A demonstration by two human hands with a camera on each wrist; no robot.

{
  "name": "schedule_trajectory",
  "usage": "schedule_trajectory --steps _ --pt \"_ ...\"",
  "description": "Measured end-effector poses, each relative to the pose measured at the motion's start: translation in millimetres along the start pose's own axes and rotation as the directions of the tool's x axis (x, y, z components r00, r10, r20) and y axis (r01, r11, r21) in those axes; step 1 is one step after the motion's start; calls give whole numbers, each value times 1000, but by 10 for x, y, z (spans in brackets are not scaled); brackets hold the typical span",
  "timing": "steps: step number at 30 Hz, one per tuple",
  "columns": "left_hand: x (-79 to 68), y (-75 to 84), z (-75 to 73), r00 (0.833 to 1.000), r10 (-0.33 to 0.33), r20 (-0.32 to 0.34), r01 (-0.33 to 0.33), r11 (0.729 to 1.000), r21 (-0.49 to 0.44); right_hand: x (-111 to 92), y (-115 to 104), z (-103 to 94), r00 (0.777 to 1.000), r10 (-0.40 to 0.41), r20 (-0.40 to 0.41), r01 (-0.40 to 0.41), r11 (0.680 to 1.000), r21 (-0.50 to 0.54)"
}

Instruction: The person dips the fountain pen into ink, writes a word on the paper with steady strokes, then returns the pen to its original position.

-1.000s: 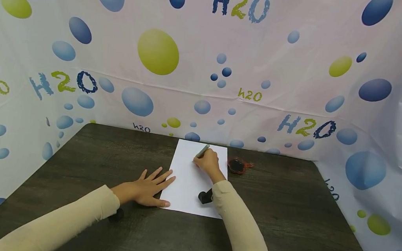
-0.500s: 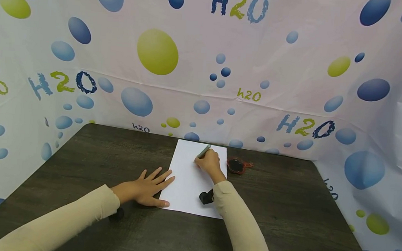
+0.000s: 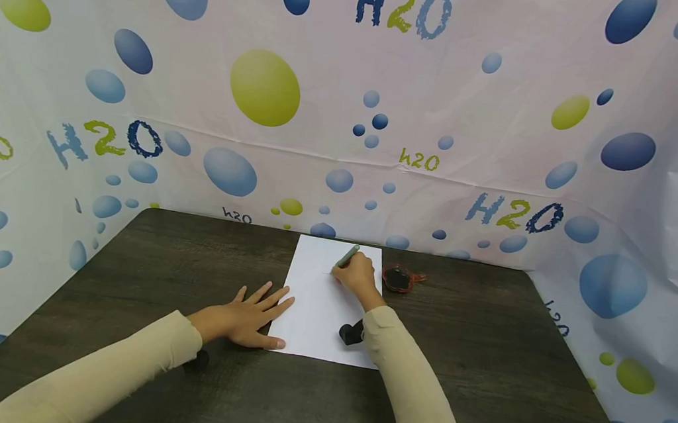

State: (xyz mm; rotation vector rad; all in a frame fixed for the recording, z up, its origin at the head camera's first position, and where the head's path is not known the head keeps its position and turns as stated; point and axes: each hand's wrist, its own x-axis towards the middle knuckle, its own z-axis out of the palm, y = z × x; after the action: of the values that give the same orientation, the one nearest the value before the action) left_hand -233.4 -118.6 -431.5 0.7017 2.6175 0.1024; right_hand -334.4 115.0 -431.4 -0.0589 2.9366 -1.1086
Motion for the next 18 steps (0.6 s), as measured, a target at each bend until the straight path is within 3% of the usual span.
schedule_trajectory --steps 18 --pt "-24 26 -32 1000 4 15 -4 1000 -15 -17 92 -90 1000 8 -18 -8 1000 10"
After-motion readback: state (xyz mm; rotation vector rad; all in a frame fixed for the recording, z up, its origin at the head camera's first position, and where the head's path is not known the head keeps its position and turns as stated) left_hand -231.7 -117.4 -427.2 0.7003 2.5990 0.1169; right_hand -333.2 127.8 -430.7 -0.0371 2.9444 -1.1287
